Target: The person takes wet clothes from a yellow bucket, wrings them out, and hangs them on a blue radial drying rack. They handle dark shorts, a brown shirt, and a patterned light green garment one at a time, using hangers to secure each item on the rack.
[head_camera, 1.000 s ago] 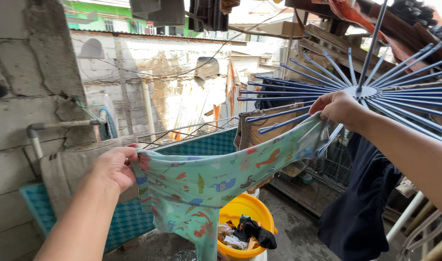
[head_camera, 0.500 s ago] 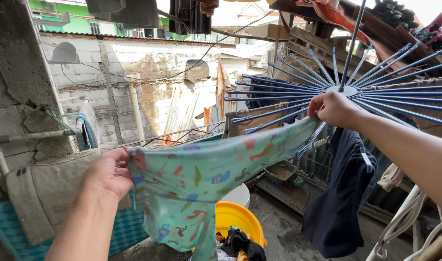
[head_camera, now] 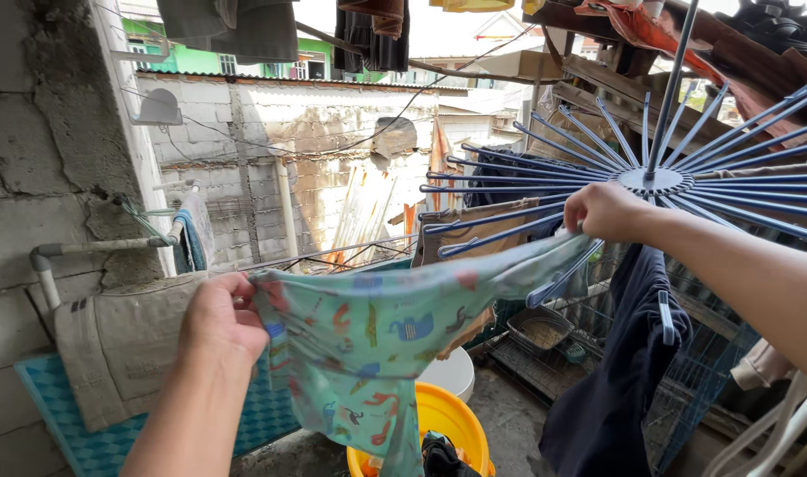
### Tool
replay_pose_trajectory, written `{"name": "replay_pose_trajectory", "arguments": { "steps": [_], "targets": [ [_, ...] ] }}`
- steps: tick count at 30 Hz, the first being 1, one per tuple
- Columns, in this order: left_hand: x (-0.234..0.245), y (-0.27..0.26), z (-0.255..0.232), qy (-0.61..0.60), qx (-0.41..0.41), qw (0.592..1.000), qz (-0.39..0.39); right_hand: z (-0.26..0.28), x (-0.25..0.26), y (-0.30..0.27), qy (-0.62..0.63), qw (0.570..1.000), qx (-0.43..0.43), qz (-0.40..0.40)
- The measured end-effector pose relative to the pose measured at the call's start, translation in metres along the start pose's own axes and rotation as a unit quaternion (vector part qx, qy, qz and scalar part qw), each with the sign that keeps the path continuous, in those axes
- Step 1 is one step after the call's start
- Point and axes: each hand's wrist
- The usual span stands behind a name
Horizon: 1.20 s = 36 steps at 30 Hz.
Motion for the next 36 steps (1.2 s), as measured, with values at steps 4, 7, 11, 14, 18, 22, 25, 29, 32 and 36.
{"name": "replay_pose_trajectory", "arguments": {
  "steps": [4,7,11,14,18,22,25,29,32,36],
  "targets": [
    [-0.013,-0.008,0.028,-0.012,0.026,0.999,0.038,0.049,0.003,0.003,0.035,0.993,0.032,0.106],
    [-0.023,-0.019,0.041,-0.039,0.043,0.997,0.056,0.092,0.007,-0.004,0.118,0.979,0.051,0.160],
    [-0.031,-0.030,0.038,-0.027,0.036,0.997,0.060,0.140,-0.009,-0.018,0.112,0.966,0.135,0.188],
    [-0.034,-0.037,0.028,0.018,0.040,0.995,0.088,0.152,-0.028,-0.027,0.104,0.980,0.139,0.098],
    [-0.031,-0.055,0.021,0.030,0.030,0.998,0.053,0.142,-0.035,-0.023,0.171,0.979,0.112,0.018],
    [-0.013,-0.055,0.032,-0.093,0.105,0.978,-0.152,0.134,-0.035,-0.015,0.193,0.978,0.075,-0.004],
    [0.022,-0.043,0.057,-0.157,0.213,0.952,-0.155,0.132,-0.035,-0.010,0.226,0.972,0.061,-0.025],
    [0.048,-0.027,0.071,0.030,0.273,0.961,0.031,0.131,-0.035,-0.012,0.203,0.975,0.064,-0.057],
    [0.044,-0.019,0.058,0.115,0.223,0.968,-0.003,0.130,-0.036,-0.015,0.174,0.982,0.039,-0.058],
    [0.052,0.001,0.028,0.076,0.173,0.980,0.068,0.117,-0.045,-0.026,0.052,0.992,0.042,-0.103]
  ]
}}
Point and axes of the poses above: each hand's wrist, its own y-axis towards the middle knuckle, its own x-axis out of the back of the hand, z = x × y, and after that the axes turned 14 degrees about x, right-handed
